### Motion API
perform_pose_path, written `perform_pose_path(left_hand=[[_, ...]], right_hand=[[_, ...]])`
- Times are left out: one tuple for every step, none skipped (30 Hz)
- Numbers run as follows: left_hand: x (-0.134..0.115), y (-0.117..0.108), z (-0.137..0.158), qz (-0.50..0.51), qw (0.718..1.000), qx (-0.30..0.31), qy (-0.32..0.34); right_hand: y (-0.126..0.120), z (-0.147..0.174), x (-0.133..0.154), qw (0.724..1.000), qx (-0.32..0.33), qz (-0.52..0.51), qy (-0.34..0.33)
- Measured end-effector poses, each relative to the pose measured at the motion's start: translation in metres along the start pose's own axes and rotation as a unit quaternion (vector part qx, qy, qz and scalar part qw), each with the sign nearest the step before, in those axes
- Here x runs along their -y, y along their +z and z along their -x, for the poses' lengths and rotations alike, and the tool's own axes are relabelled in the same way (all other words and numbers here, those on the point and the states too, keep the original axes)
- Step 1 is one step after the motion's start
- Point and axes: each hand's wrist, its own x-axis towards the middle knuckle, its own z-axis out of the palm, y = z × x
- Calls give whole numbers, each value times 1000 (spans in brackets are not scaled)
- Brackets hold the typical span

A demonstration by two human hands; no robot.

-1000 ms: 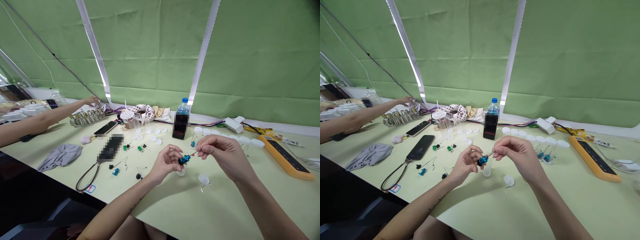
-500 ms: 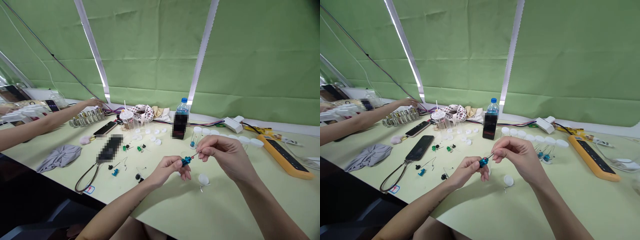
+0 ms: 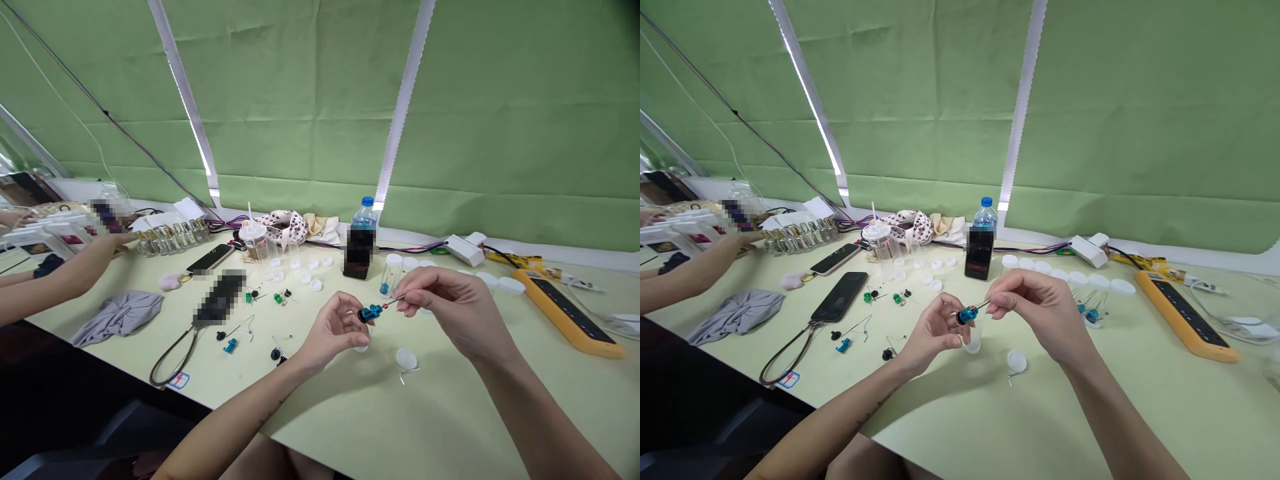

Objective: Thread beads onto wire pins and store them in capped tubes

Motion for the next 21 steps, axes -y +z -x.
perform_pose_path(left_hand=[[0, 0, 0, 2, 1000, 9, -3], [1, 0, -1, 0, 1000, 25, -16], [2, 0, -1, -6, 999, 42, -33], [2, 0, 0, -13, 997, 54, -49], [3, 1, 0, -17, 997, 57, -56], [3, 1, 0, -20, 997, 53, -54], [4, 2, 1, -19, 998, 43, -42], [4, 2, 1, -16, 999, 28, -22], [3, 3, 1, -12, 1000, 14, 0], [3, 3, 0, -6, 1000, 4, 19], [3, 3, 0, -1, 1000, 0, 31], [3, 3, 0, 2, 999, 4, 35], [2, 3, -1, 1, 999, 15, 28], [2, 2, -1, -3, 999, 30, 11], [2, 2, -1, -12, 999, 44, -10], [3, 2, 0, -22, 998, 51, -28], [3, 2, 0, -29, 998, 50, -38], [3, 3, 1, -31, 998, 44, -40], [3, 3, 1, -29, 999, 33, -33], [3, 3, 1, -21, 999, 24, -19], [2, 3, 1, -12, 1000, 17, -5]], right_hand=[[0, 0, 0, 1000, -1, -2, -1], [-1, 0, 0, 1000, 1, -4, -1], [0, 0, 0, 1000, 8, -4, 0], [0, 0, 0, 1000, 16, -3, 2], [1, 0, 1, 1000, 24, 0, 6], [2, 0, 1, 1000, 28, 3, 8], [2, 0, 1, 1000, 27, 7, 9], [3, 0, 2, 1000, 22, 10, 9], [3, 0, 2, 1000, 12, 13, 7], [3, 0, 2, 1000, 2, 15, 5], [3, 1, 2, 1000, -5, 16, 3], [3, 1, 3, 1000, -7, 17, 2], [3, 1, 3, 1000, -5, 16, 3], [3, 1, 3, 1000, 1, 14, 5], [3, 1, 3, 1000, 8, 12, 8], [3, 2, 4, 1000, 15, 11, 11], [3, 2, 4, 1000, 18, 12, 12], [3, 2, 4, 1000, 20, 13, 13], [3, 2, 4, 1000, 19, 15, 13], [3, 2, 5, 1000, 16, 15, 12], [3, 2, 5, 1000, 12, 15, 11]])
